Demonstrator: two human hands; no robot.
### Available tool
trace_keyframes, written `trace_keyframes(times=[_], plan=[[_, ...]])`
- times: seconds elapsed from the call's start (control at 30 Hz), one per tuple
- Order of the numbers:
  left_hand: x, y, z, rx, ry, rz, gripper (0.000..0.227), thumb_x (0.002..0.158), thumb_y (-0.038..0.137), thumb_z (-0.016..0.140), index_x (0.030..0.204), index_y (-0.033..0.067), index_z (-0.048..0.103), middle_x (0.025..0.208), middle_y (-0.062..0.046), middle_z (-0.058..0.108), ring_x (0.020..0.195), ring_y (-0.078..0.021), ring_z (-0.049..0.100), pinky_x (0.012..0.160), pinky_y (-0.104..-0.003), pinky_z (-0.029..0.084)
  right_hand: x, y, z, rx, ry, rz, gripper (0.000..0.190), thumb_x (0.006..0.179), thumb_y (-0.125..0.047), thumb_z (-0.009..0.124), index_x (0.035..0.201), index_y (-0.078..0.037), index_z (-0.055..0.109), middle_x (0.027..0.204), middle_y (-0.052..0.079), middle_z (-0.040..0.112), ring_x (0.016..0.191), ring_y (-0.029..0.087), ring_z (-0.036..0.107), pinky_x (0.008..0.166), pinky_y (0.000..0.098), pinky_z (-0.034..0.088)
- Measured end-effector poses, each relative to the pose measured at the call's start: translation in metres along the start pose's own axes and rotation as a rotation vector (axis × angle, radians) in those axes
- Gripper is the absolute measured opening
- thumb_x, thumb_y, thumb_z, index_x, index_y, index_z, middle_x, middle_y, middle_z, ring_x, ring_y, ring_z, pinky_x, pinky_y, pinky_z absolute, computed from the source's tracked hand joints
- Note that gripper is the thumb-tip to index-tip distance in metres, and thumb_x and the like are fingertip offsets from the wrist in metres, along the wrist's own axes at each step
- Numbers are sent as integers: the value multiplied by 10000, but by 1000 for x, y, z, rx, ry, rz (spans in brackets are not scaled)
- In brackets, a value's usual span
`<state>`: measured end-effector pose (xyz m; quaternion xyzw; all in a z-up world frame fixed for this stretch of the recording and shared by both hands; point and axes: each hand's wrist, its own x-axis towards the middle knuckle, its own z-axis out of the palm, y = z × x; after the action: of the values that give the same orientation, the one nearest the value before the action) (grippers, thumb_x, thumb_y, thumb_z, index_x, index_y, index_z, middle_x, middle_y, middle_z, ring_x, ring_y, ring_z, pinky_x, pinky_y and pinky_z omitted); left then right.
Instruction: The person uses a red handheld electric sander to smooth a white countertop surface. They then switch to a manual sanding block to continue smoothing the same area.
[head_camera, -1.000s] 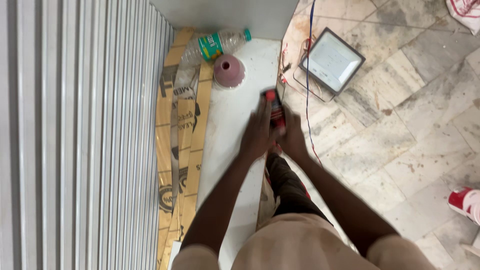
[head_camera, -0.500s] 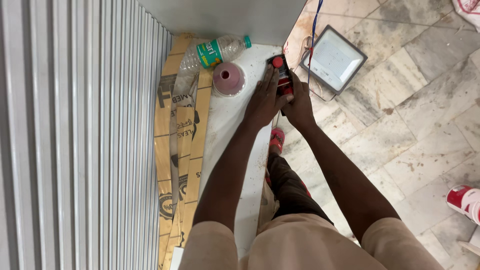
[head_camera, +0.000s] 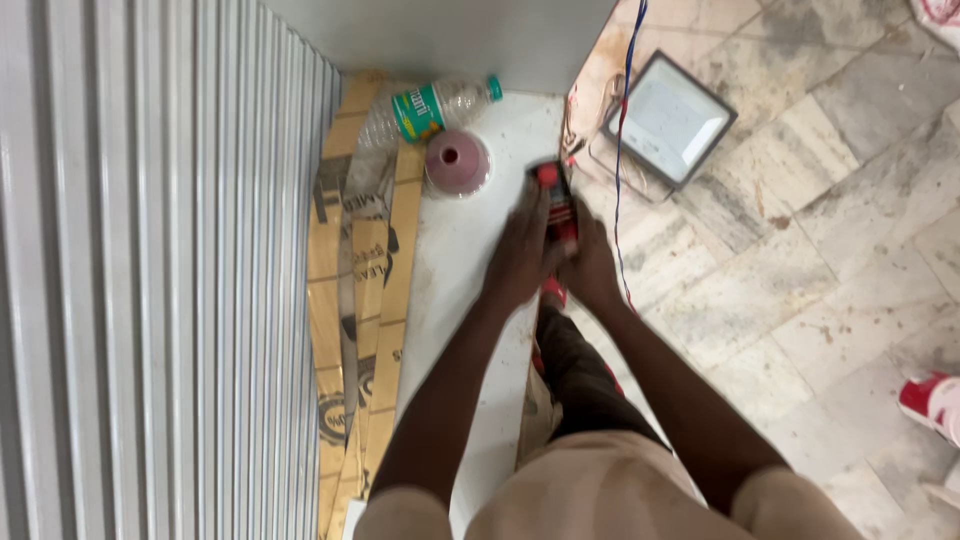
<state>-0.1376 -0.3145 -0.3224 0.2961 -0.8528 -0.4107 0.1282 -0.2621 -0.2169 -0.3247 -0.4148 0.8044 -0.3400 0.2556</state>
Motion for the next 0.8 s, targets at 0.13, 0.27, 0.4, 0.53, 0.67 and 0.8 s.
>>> trace_keyframes(times=[0.13, 0.27, 0.4, 0.53, 0.67, 0.8], plan=[[66, -18, -8, -1, -15, -19, 901, 1002, 487, 643, 1618, -20, 222, 1699, -265, 194, 1579, -397, 225, 1268, -485, 266, 64, 12, -2, 30, 65, -187, 805, 857, -75, 697, 1572, 21, 339, 1334, 293, 621, 1173, 450, 582, 1006, 506, 497], [84, -21, -8, 20, -58, -62, 925, 1003, 532, 611, 1614, -33, 207, 1689, -267, 180, 1585, -380, 201, 1260, -508, 237, 78, 13, -5, 28, 33, -98, 789, 861, -92, 705, 1558, 13, 349, 1258, 290, 627, 1156, 449, 590, 974, 498, 505], [45, -2, -7, -14, -7, -43, 924, 983, 507, 628, 1611, -34, 221, 1700, -279, 181, 1585, -397, 219, 1262, -508, 252, 38, 1, -8, 67, 10, -34, 755, 881, -103, 666, 1572, -21, 374, 1247, 290, 623, 1151, 454, 606, 983, 492, 513], [8, 10, -5, 5, 3, -5, 953, 955, 490, 661, 1601, -59, 225, 1683, -302, 182, 1574, -440, 205, 1245, -530, 237, 6, -7, -7, 16, 0, -22, 789, 845, -127, 701, 1553, -7, 372, 1228, 313, 607, 1122, 479, 596, 963, 512, 492], [19, -5, 13, -21, 31, 22, 918, 1002, 499, 637, 1615, -52, 234, 1702, -296, 195, 1589, -427, 230, 1288, -508, 270, 9, 2, -9, 27, 34, -72, 765, 871, -104, 681, 1563, 7, 373, 1280, 304, 616, 1174, 469, 602, 999, 501, 499], [70, -21, 7, 15, -4, 27, 921, 985, 510, 651, 1596, -44, 242, 1685, -292, 206, 1578, -416, 235, 1258, -494, 266, 60, -9, -22, 142, -9, -28, 740, 854, -100, 660, 1542, -12, 401, 1273, 242, 650, 1161, 405, 644, 970, 462, 534]])
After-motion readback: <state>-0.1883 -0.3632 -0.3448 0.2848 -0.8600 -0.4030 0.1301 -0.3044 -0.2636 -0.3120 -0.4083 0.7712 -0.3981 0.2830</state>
